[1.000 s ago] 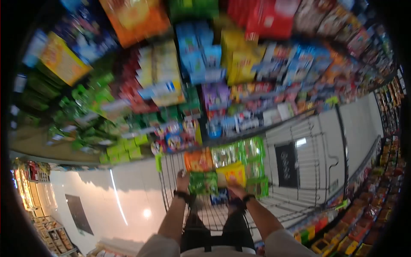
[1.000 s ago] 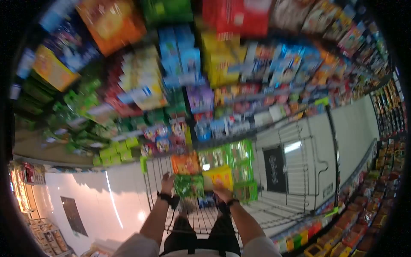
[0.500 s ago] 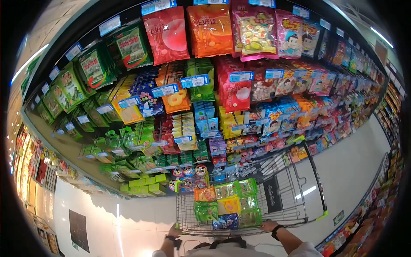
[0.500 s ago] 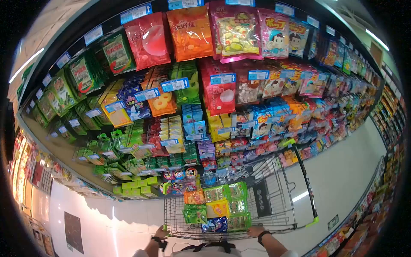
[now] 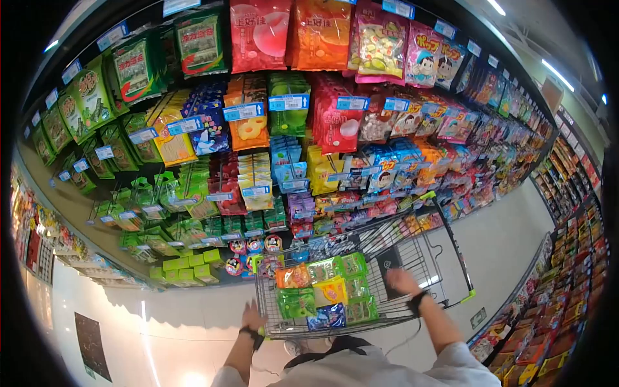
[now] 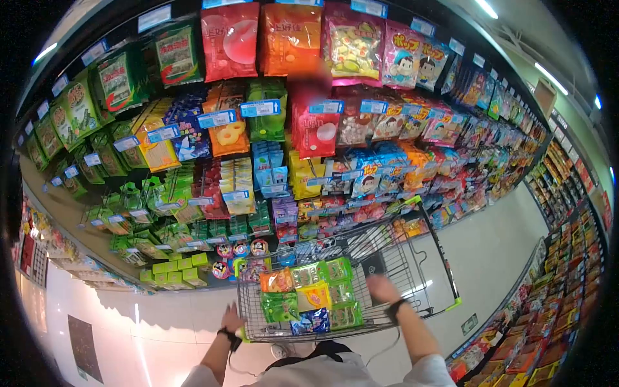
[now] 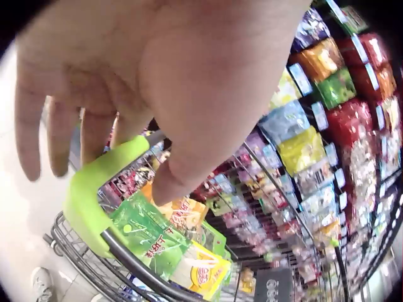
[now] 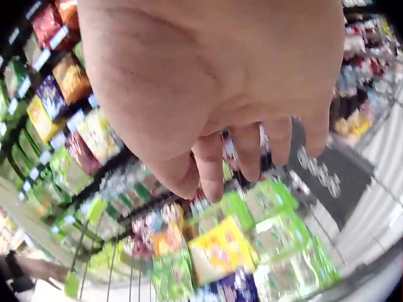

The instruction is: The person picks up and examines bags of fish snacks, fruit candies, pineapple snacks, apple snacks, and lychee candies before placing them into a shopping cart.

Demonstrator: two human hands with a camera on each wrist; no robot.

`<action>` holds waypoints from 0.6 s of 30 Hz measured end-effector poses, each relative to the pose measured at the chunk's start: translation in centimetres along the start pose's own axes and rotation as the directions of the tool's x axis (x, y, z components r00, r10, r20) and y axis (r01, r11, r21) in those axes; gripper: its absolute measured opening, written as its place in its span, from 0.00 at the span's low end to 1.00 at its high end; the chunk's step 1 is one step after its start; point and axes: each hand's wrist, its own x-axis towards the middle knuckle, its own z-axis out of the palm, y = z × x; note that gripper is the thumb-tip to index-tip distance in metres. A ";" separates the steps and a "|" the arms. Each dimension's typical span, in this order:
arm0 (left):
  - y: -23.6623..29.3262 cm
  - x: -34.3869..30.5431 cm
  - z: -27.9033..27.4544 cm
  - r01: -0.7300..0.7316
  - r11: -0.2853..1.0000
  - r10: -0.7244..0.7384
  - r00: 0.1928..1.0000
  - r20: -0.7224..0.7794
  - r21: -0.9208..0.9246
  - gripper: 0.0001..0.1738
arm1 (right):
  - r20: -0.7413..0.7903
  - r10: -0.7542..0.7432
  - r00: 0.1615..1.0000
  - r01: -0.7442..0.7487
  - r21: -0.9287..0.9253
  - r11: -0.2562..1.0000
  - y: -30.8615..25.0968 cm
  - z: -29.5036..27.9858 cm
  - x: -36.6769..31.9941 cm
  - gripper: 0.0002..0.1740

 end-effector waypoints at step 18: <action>49.3 27.0 -32.0 -0.716 0.462 0.297 0.681 -0.669 -0.524 0.29 | -0.777 0.065 0.626 0.643 0.562 0.521 -3.7 -24.1 42.7 0.40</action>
